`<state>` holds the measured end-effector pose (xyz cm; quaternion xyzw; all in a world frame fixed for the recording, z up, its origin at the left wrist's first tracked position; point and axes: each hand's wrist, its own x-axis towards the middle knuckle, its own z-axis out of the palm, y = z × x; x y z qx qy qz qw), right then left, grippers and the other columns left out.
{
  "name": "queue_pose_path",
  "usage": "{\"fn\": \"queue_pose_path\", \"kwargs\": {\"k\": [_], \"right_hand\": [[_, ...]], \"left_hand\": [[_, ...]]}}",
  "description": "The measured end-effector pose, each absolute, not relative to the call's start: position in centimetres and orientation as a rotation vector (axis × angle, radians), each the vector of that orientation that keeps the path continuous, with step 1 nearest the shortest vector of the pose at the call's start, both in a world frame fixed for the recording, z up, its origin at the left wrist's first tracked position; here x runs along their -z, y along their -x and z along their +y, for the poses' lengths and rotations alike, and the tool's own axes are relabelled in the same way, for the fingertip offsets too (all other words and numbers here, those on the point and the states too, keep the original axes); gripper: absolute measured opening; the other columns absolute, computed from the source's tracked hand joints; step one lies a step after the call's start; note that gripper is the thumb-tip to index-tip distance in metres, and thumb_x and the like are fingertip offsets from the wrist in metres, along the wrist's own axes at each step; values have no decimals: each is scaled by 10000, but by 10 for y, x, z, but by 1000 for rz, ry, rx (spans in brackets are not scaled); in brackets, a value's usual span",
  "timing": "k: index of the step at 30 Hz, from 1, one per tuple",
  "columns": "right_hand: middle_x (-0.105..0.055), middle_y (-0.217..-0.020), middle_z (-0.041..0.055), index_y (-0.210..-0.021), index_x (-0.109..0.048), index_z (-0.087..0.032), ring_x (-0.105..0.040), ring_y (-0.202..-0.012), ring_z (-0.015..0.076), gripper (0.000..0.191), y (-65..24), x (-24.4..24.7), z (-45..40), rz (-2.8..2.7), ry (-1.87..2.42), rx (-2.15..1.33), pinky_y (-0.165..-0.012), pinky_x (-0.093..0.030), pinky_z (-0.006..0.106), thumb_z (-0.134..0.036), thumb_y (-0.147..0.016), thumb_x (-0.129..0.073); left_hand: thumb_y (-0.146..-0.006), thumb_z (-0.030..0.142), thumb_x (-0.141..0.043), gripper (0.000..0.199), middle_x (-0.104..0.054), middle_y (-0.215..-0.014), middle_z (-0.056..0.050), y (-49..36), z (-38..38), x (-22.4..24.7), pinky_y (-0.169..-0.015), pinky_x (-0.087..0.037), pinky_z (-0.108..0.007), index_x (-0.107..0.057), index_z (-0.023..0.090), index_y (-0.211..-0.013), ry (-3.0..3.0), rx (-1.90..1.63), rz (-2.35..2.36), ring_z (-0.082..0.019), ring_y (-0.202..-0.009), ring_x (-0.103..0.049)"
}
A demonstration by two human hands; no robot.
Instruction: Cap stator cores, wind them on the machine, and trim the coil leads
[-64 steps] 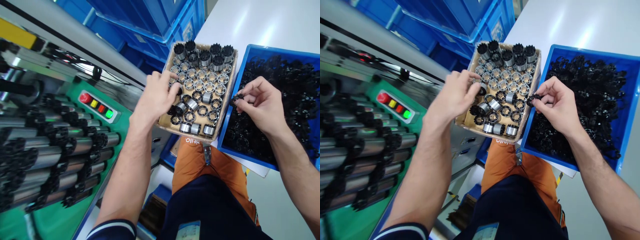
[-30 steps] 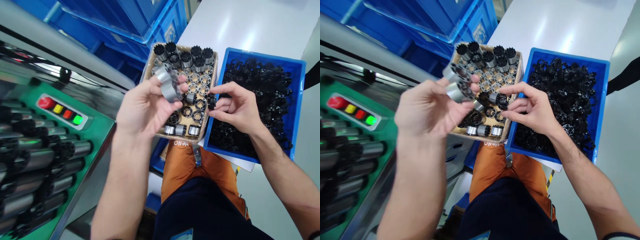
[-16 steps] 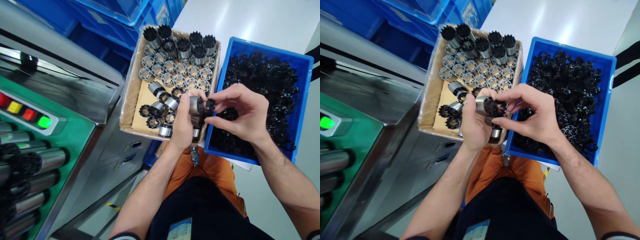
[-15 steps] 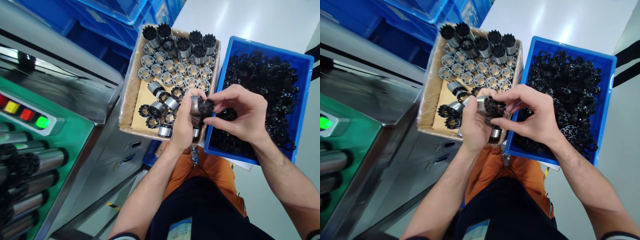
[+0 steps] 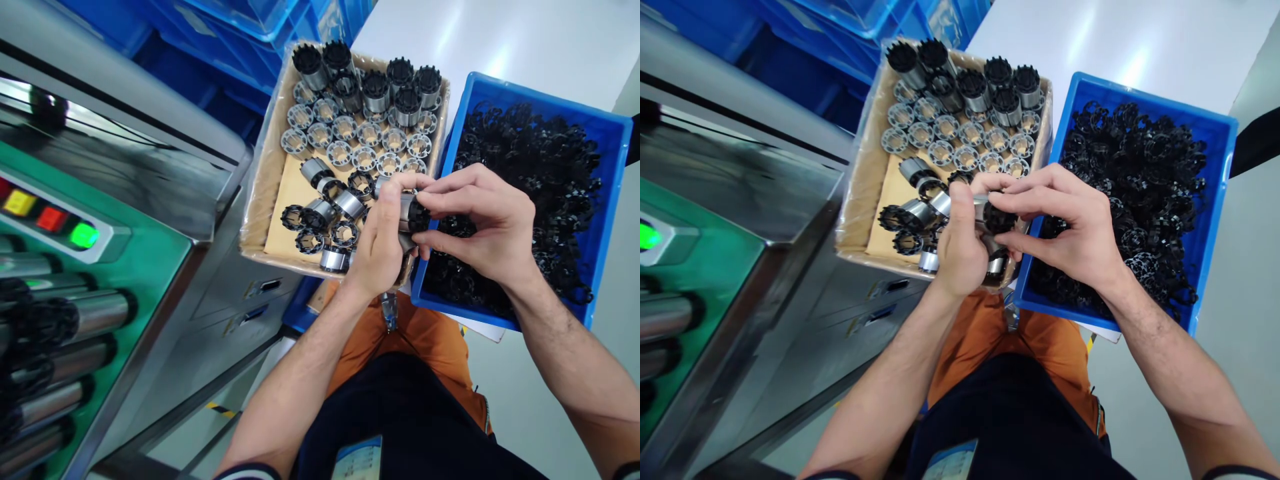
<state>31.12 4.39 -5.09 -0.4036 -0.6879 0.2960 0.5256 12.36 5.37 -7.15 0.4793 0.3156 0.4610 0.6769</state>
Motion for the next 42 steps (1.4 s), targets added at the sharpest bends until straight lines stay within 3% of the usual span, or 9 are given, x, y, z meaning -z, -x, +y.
{"fn": "queue_pose_path", "kwargs": {"k": [3, 10, 16, 19, 22, 27, 31, 37, 42], "right_hand": [[-864, -1113, -3, -1335, -930, -405, -820, -887, 192, 519, -311, 53, 44, -1633, 904, -754, -758, -766, 358, -254, -866, -1091], [-893, -1224, 30, -1304, -936, -401, -861, -1103, 278, 395, -323, 40, 46, -1751, 958, -721, -962, -763, 493, -265, -944, -1025], [-891, -1037, 40, -1066, -909, -286, -742, -790, 219, 74, -378, 26, 60, -1715, 1652, -399, -763, -613, 414, -287, -996, -931], [-889, -1023, 35, -1050, -892, -254, -767, -819, 238, 217, -383, 36, 64, -2034, 1972, -493, -808, -586, 414, -231, -874, -1016], [-886, -1103, 37, -1102, -857, -259, -809, -987, 285, 262, -372, 45, 63, -2235, 2165, -449, -870, -582, 409, -231, -886, -1002], [-838, -1344, 100, -1490, -747, -271, -800, -1191, 338, 578, -355, 45, 58, -2226, 2180, -303, -909, -585, 415, -248, -949, -951], [-848, -1257, 77, -1273, -828, -281, -792, -1045, 292, 230, -348, 46, 59, -2285, 2181, -326, -835, -532, 382, -230, -1048, -834], [-841, -1275, 92, -1336, -868, -291, -788, -1021, 295, 313, -345, 55, 64, -2262, 2221, -362, -815, -532, 399, -202, -1037, -841], [-820, -1231, 86, -978, -882, -236, -786, -1020, 283, 62, -361, 46, 63, -2038, 1999, -360, -914, -630, 458, -240, -956, -940]], "left_hand": [[-1269, 705, -381, 553, -800, -1013, -32, -120, 53, 75, -544, -552, -297, -715, 265, -1269, -1127, -1001, 678, -208, -801, -836], [-1205, 850, -448, 679, -824, -963, -31, -118, 56, 84, -569, -602, -323, -750, 280, -1416, -1168, -1007, 601, -222, -734, -817], [-1033, 995, -640, 773, -905, -984, -71, -127, 64, 98, -391, -423, -224, -719, 226, -1010, -1171, -1332, 472, -151, -521, -747], [-983, 962, -749, 739, -863, -860, -29, -131, 66, 103, -389, -380, -209, -575, 244, -952, -1099, -1416, 421, -128, -453, -687], [-1091, 909, -643, 651, -657, -618, 48, -134, 66, 103, -362, -319, -211, -658, 260, -1057, -1124, -1415, 444, -93, -354, -521], [-1094, 925, -604, 682, -519, -591, 72, -136, 64, 97, -360, -311, -234, -746, 269, -1220, -1173, -1447, 483, -86, -369, -399], [-1119, 888, -628, 634, -601, -710, 45, -130, 62, 88, -407, -360, -248, -732, 279, -1264, -1052, -1329, 486, -93, -440, -461], [-1177, 798, -584, 551, -705, -936, -5, -132, 64, 93, -448, -427, -254, -758, 318, -1385, -971, -1371, 537, -79, -489, -503], [-1105, 949, -569, 708, -595, -809, 18, -135, 59, 94, -442, -402, -235, -750, 267, -1163, -1105, -1355, 625, -81, -479, -468]]}}
